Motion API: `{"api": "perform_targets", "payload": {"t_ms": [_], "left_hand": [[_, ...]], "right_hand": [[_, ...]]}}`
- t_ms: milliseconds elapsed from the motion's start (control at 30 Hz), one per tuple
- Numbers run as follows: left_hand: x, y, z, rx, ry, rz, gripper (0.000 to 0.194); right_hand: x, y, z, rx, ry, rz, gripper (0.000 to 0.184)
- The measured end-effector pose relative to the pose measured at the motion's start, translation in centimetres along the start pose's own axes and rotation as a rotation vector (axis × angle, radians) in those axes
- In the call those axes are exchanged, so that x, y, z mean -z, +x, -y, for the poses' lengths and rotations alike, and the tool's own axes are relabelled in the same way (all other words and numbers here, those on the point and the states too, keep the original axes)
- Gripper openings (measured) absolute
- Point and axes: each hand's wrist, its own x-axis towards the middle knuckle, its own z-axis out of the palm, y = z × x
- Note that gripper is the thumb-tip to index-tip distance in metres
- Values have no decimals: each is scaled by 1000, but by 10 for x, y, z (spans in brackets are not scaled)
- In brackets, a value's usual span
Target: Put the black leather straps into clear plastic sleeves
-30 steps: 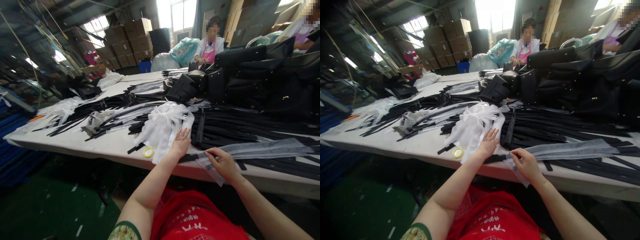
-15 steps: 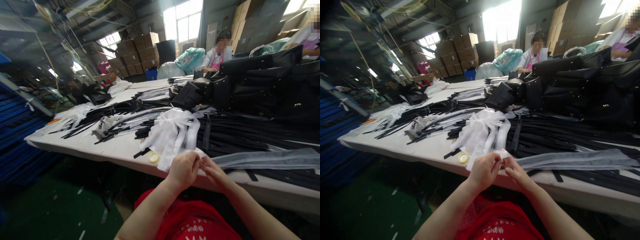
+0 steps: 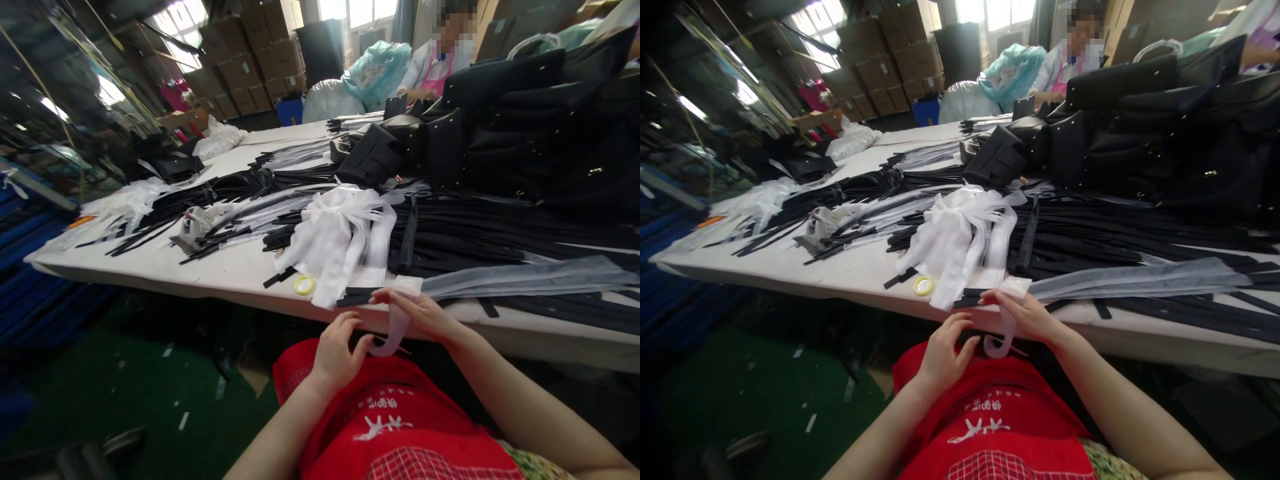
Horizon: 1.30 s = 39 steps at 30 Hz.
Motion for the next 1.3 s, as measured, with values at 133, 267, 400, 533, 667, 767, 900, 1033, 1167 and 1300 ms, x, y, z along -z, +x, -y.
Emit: {"api": "perform_targets", "payload": {"t_ms": [133,267,400,533,667,767,900,1033,1167,1300], "left_hand": [[5,32,-7,117,-332,92,44],[-5,50,-17,255,-766,175,43],[-13,55,-22,339,-955,6,39],[-14,58,-22,376,-1026,69,40],[-15,61,-23,351,-1006,110,41],[-21,61,-18,339,-963,148,40],[-30,61,-3,345,-889,9,36],[-27,59,8,289,-812,-29,33],[-22,55,5,256,-772,7,32],[-18,51,-5,259,-759,19,30]], "right_hand": [[-15,-7,11,134,-369,442,42],[-22,-12,8,88,-439,536,43],[-16,-16,-9,27,-383,432,40],[-11,-17,-22,2,-242,216,43],[-16,-17,-27,-28,-113,183,48],[-20,-16,-29,-28,-110,115,54],[-5,-10,-23,-9,-278,136,44],[46,10,-9,-5,-745,-68,29],[100,35,-9,-99,-1136,-355,33],[122,46,-16,-130,-1241,-376,39]]}}
